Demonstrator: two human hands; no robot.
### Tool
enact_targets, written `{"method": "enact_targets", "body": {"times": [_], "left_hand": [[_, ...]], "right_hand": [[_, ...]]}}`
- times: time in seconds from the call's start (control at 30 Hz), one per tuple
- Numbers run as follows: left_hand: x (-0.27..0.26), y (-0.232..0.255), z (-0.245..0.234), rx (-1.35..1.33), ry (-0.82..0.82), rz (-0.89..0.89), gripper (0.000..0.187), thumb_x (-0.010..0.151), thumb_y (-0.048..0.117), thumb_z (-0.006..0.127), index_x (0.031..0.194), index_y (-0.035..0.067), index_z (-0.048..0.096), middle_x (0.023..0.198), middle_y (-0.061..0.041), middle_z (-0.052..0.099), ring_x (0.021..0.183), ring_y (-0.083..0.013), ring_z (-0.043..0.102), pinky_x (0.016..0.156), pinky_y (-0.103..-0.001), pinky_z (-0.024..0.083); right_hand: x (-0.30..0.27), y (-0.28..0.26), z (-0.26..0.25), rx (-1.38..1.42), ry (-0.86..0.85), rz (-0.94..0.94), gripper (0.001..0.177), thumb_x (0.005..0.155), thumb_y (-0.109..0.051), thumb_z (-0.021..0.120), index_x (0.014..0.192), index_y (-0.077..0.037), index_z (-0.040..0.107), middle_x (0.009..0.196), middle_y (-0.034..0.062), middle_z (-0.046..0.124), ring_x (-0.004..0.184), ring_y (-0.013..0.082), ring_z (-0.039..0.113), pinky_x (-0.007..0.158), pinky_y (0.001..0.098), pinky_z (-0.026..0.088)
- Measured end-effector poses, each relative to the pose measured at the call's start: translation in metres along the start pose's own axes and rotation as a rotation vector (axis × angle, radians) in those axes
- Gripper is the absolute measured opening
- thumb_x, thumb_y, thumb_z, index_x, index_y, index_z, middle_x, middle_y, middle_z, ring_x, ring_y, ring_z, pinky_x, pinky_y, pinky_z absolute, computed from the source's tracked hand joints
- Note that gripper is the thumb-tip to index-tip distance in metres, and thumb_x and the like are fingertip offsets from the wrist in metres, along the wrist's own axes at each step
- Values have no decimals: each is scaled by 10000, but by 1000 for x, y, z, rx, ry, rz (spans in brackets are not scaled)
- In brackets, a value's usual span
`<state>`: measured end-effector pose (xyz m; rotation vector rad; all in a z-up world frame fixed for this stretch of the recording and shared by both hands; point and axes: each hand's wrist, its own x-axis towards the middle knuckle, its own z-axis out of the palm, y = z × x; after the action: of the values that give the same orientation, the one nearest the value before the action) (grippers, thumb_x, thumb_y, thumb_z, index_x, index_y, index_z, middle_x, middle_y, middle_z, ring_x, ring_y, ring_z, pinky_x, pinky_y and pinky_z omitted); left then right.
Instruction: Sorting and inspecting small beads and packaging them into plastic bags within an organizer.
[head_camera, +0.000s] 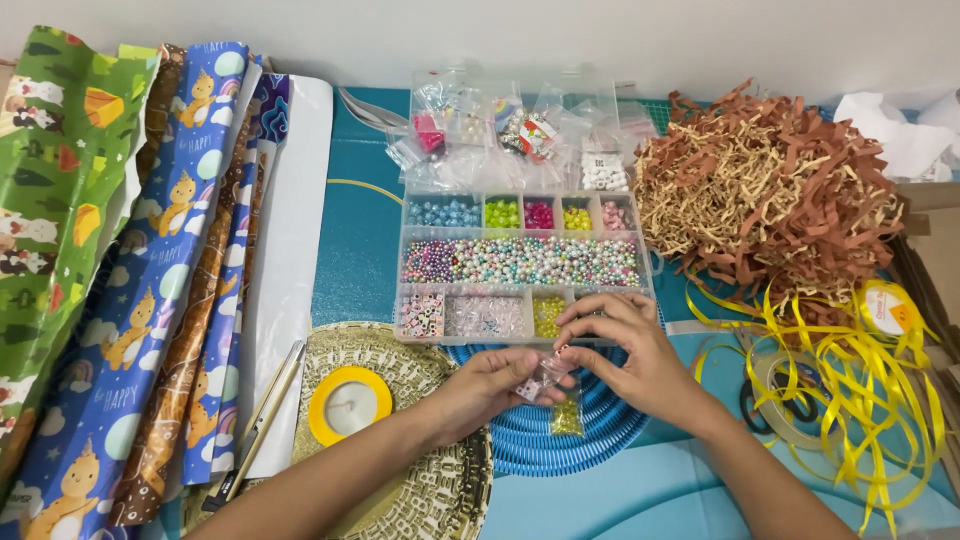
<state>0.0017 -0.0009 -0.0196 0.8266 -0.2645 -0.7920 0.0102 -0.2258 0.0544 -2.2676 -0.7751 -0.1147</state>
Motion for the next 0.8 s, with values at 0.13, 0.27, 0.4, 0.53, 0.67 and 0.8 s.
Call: {"method": "enact_targets", "body": {"times": [0.13, 0.27, 0.4, 0.53, 0.67, 0.8], "left_hand": [[-1, 0, -1, -6, -34, 9, 362, 1044, 213, 521, 1274, -44, 631, 1190, -203, 708, 1070, -263, 692, 978, -346, 572], [-2, 2, 1, 0, -25, 5, 341, 1046, 207, 523, 1267, -25, 641, 1187, -190, 714, 1069, -262, 696, 981, -357, 572], [-1, 2, 1, -9, -38, 17, 357, 1048, 211, 523, 1281, -35, 634, 1187, -192, 712, 1069, -259, 698, 987, -351, 571], [-3, 8, 7, -7, -5, 1, 435, 1026, 242, 538, 1357, -34, 598, 1192, -194, 709, 1051, -255, 698, 973, -355, 569], [-3, 6, 4, -8, -14, 0, 407, 1033, 235, 531, 1343, -19, 601, 1197, -187, 706, 1068, -259, 691, 984, -361, 565], [-2, 8, 5, -27, 0, -19, 486, 1020, 231, 536, 1430, -30, 532, 1196, -186, 704, 1068, -263, 691, 984, -363, 568]], "right_hand": [[-1, 6, 2, -28, 7, -22, 183, 955, -381, 649, 999, -256, 775, 1142, -63, 713, 1144, 134, 630, 1011, 378, 256], [-2, 8, 4, -23, 8, -38, 178, 941, -378, 667, 1000, -261, 787, 1142, -64, 714, 1135, 141, 633, 992, 383, 262], [-1, 4, 1, -22, 24, -55, 202, 955, -349, 651, 996, -233, 811, 1106, -54, 726, 1098, 139, 650, 970, 373, 298], [2, 2, 0, 58, 58, -7, 211, 961, -295, 651, 1015, -181, 820, 1095, -28, 742, 1097, 149, 664, 1011, 358, 360], [3, -3, -4, 186, 11, 23, 220, 961, -284, 648, 988, -173, 837, 1198, 10, 745, 1215, 207, 638, 1086, 424, 435], [3, -6, -3, 162, 19, 10, 232, 954, -295, 649, 1000, -179, 845, 1304, 16, 733, 1307, 233, 588, 1138, 466, 396]]}}
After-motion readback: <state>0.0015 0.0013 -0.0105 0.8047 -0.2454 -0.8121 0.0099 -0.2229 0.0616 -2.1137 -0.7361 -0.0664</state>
